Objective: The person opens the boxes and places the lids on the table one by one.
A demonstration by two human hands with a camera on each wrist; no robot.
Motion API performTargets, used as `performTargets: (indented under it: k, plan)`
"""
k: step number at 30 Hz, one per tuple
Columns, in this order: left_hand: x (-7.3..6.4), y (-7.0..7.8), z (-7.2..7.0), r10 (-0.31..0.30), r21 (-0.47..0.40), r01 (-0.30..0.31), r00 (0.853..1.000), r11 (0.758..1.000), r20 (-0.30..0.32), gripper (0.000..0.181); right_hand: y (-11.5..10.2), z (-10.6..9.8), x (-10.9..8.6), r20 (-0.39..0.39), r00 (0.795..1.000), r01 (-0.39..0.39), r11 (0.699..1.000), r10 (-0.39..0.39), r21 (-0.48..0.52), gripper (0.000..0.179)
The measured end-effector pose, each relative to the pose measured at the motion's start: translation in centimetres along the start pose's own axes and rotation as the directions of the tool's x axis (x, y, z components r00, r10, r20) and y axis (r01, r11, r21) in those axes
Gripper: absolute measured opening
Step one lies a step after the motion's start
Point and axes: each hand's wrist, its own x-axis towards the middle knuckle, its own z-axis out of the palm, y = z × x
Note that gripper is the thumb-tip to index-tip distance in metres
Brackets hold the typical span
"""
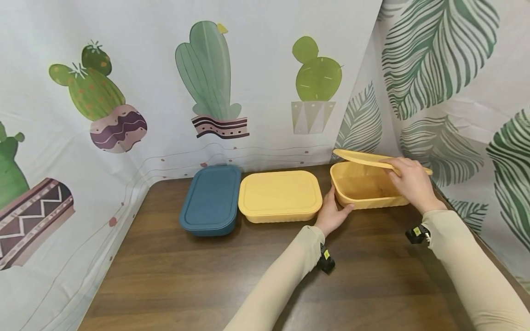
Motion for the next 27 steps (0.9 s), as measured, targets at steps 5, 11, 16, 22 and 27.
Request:
performTargets:
  k: [5, 11, 16, 22, 27]
  plan:
    - [0.0, 0.1, 0.1, 0.007, 0.005, -0.007, 1.000, 1.000, -0.007, 0.088, 0.4, -0.2, 0.0, -0.035, 0.999, 0.021, 0.999, -0.019, 0.032, 0.027]
    - [0.2, 0.2, 0.2, 0.020, 0.033, -0.020, 1.000, 0.999, -0.021, 0.088, 0.8, -0.4, 0.1, -0.065, 0.998, 0.022, 0.998, -0.018, 0.061, 0.028]
    - [0.5, 0.3, 0.5, 0.064, 0.071, -0.062, 0.997, 0.996, -0.030, 0.089, 0.8, -0.7, 0.2, -0.083, 0.996, 0.026, 0.997, -0.020, 0.067, 0.027]
    - [0.6, 0.3, 0.7, 0.038, 0.058, -0.037, 0.999, 0.998, -0.021, 0.090, -0.2, -1.5, 0.6, -0.124, 0.992, 0.019, 0.997, -0.010, 0.069, 0.026]
    - [0.8, 0.3, 0.5, 0.030, 0.044, -0.030, 1.000, 0.999, -0.009, 0.086, -1.5, -2.7, 1.3, -0.179, 0.984, 0.000, 0.998, 0.010, 0.056, 0.021]
